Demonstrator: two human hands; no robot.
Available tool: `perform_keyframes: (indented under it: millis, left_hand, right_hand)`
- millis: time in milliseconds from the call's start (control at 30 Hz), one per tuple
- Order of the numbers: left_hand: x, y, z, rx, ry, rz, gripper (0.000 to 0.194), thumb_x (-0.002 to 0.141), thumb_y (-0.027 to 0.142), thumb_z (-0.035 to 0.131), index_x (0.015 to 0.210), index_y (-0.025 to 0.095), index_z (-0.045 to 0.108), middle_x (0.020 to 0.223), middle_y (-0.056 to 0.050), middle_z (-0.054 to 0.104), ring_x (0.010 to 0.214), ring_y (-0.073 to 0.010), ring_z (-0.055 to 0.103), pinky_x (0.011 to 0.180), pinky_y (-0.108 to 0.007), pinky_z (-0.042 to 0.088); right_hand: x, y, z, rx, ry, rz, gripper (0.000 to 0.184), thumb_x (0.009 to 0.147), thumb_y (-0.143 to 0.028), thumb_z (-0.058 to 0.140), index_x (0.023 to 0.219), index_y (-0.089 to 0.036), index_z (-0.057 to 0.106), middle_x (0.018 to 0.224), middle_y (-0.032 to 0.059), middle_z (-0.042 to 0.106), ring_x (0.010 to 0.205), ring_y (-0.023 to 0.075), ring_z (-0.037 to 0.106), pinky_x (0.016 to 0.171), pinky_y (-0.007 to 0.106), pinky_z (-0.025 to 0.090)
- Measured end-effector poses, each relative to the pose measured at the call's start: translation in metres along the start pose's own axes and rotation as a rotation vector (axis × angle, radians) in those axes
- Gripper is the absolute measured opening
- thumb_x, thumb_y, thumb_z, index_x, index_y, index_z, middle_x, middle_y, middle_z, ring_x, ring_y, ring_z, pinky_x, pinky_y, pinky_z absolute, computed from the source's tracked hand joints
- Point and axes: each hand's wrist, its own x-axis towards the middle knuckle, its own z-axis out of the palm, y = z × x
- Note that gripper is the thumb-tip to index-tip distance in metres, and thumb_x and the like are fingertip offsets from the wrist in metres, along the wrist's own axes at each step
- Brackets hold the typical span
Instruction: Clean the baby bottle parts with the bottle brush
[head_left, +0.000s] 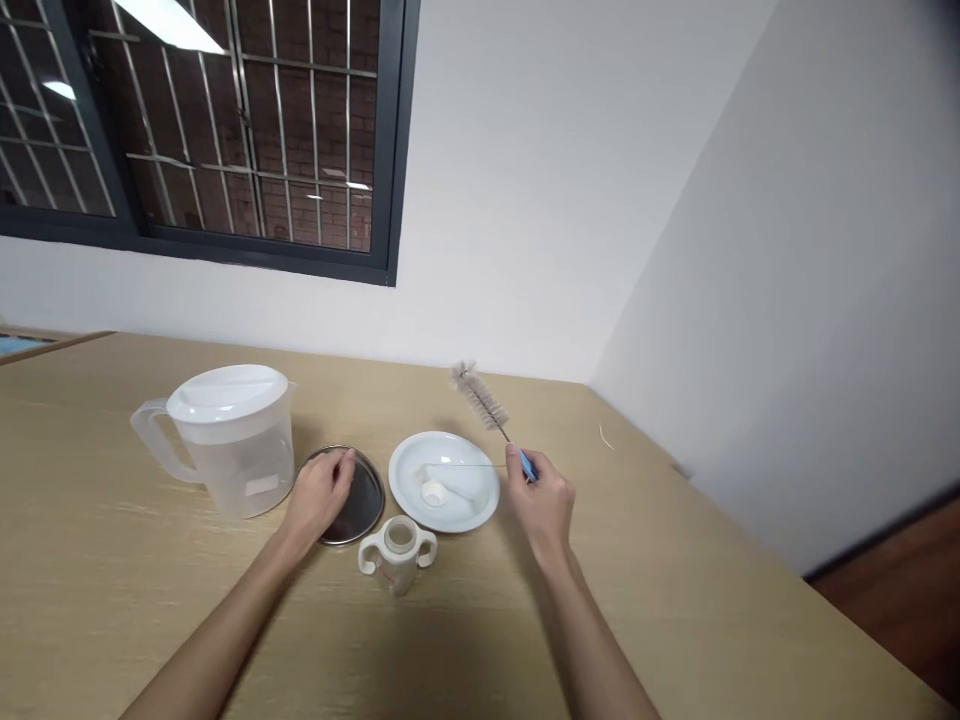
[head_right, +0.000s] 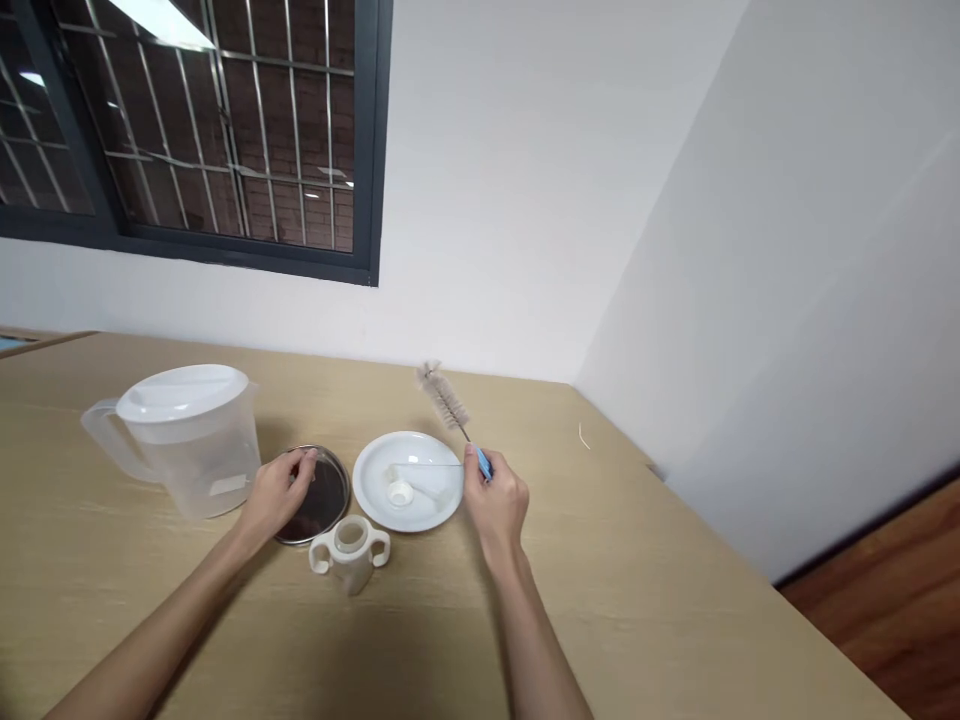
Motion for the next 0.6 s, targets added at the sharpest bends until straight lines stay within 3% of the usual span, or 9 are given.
perform_keyframes:
  millis: [133, 600]
  left_hand:
    - [-0.0010, 0.0013, -0.0006, 0.002, 0.003, 0.024, 0.046, 0.097, 0.046, 0.036, 0.062, 0.022, 0.053, 0.065, -0.003, 0.065, 0.065, -0.0196, 0.061, 0.066, -0.030, 0.040]
    - [-0.0059, 0.0066, 0.0049, -0.087, -0.042, -0.018, 0.031, 0.098, 0.045, 0.034, 0.085, 0.023, 0.052, 0.081, -0.002, 0.067, 0.078, -0.0205, 0.064, 0.074, -0.031, 0.045]
  right_hand:
    - [0.0040, 0.0031, -0.0014, 0.024, 0.025, 0.055, 0.048, 0.091, -0.058, 0.048, 0.081, -0.017, 0.071, 0.068, 0.0066, 0.069, 0.062, 0.0188, 0.061, 0.062, 0.027, 0.038]
    - [0.0090, 0.0093, -0.0010, 0.046, 0.033, 0.139, 0.047, 0.091, -0.058, 0.047, 0.084, -0.018, 0.071, 0.071, 0.0072, 0.071, 0.064, 0.0195, 0.061, 0.063, 0.028, 0.036]
